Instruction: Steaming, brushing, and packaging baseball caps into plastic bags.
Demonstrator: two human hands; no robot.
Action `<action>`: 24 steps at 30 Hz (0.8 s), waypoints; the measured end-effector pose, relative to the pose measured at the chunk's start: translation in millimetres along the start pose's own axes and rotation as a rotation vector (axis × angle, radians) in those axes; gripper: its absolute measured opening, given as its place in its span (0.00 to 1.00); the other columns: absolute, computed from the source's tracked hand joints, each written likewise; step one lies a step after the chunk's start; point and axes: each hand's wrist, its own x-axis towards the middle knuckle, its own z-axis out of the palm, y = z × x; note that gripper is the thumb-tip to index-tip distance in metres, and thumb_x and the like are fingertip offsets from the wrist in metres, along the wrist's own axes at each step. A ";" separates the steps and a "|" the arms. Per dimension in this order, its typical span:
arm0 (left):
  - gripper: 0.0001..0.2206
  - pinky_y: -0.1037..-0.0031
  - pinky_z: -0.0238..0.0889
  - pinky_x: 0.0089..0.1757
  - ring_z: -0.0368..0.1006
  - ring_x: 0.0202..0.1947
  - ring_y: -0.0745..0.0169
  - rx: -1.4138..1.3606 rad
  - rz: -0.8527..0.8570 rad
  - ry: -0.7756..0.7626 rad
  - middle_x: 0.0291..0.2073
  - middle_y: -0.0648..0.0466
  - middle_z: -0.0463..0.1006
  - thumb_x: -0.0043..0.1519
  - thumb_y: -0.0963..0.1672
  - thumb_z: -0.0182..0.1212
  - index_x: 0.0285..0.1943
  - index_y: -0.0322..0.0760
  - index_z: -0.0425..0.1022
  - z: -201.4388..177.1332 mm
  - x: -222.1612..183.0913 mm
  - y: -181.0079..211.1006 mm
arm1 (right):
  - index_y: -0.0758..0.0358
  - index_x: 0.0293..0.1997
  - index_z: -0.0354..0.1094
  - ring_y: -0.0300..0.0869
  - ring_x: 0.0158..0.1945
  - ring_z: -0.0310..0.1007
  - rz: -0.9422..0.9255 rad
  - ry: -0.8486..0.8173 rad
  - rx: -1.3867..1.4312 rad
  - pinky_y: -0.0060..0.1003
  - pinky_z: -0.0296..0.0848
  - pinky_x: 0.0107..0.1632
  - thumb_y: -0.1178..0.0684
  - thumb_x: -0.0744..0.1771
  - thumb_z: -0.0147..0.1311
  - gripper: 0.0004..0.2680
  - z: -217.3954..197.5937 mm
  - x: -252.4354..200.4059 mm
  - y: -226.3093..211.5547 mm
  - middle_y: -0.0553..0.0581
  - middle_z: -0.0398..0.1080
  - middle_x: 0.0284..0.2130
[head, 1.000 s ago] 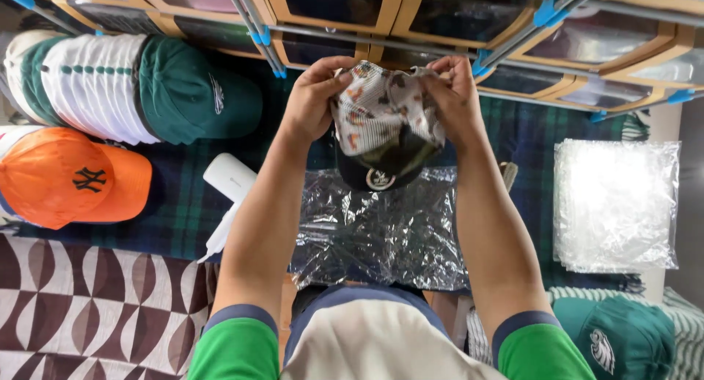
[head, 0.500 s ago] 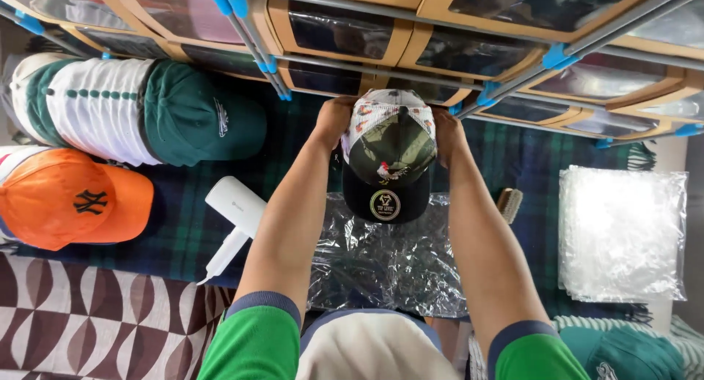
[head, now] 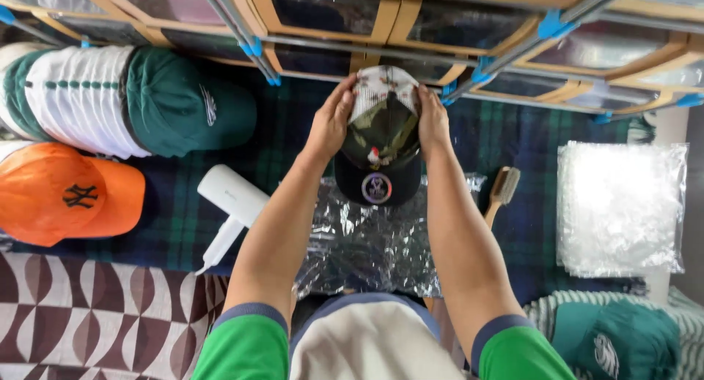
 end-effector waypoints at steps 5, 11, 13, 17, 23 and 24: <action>0.32 0.71 0.63 0.58 0.69 0.60 0.64 -0.370 -0.188 -0.204 0.60 0.52 0.76 0.63 0.60 0.48 0.67 0.39 0.70 -2.0 34.0 -65.0 | 0.54 0.68 0.66 0.51 0.59 0.77 0.467 -0.071 0.372 0.49 0.77 0.59 0.25 0.58 0.45 0.34 -17.0 -6.2 -24.1 0.58 0.76 0.55; 0.19 0.60 0.69 0.56 0.76 0.57 0.49 0.469 0.110 0.352 0.60 0.47 0.76 0.71 0.47 0.62 0.71 0.45 0.69 -53.5 -123.1 -3.6 | 0.51 0.50 0.75 0.46 0.52 0.71 -0.146 0.411 -0.117 0.44 0.65 0.57 0.43 0.70 0.55 0.09 -109.0 -122.5 37.5 0.55 0.75 0.44; 0.21 0.60 0.68 0.54 0.74 0.55 0.47 0.637 0.167 0.347 0.57 0.46 0.75 0.71 0.47 0.61 0.72 0.40 0.67 -58.1 -188.1 -17.3 | 0.53 0.47 0.74 0.47 0.49 0.70 -0.100 0.461 -0.224 0.44 0.65 0.55 0.44 0.70 0.55 0.07 -135.8 -163.2 102.9 0.54 0.72 0.39; 0.31 0.49 0.54 0.63 0.56 0.71 0.38 0.644 -0.505 0.239 0.69 0.38 0.59 0.71 0.55 0.52 0.79 0.38 0.55 -58.0 -302.4 -49.6 | 0.60 0.51 0.71 0.52 0.48 0.66 0.100 0.502 -0.381 0.48 0.62 0.56 0.40 0.70 0.56 0.14 -161.4 -256.5 228.9 0.59 0.65 0.36; 0.26 0.53 0.67 0.52 0.72 0.57 0.39 0.440 -0.773 0.304 0.54 0.41 0.75 0.70 0.56 0.56 0.67 0.36 0.67 -43.2 -333.1 -39.8 | 0.59 0.56 0.70 0.47 0.48 0.67 0.066 0.577 -0.287 0.37 0.67 0.50 0.40 0.70 0.59 0.15 -139.6 -316.5 242.3 0.59 0.64 0.47; 0.26 0.53 0.67 0.52 0.72 0.57 0.39 0.437 -0.763 0.306 0.54 0.41 0.75 0.70 0.56 0.56 0.67 0.36 0.67 -41.1 -328.4 -68.9 | 0.59 0.56 0.70 0.47 0.48 0.67 0.058 0.582 -0.282 0.37 0.67 0.50 0.40 0.70 0.59 0.15 -140.3 -300.7 231.5 0.59 0.64 0.47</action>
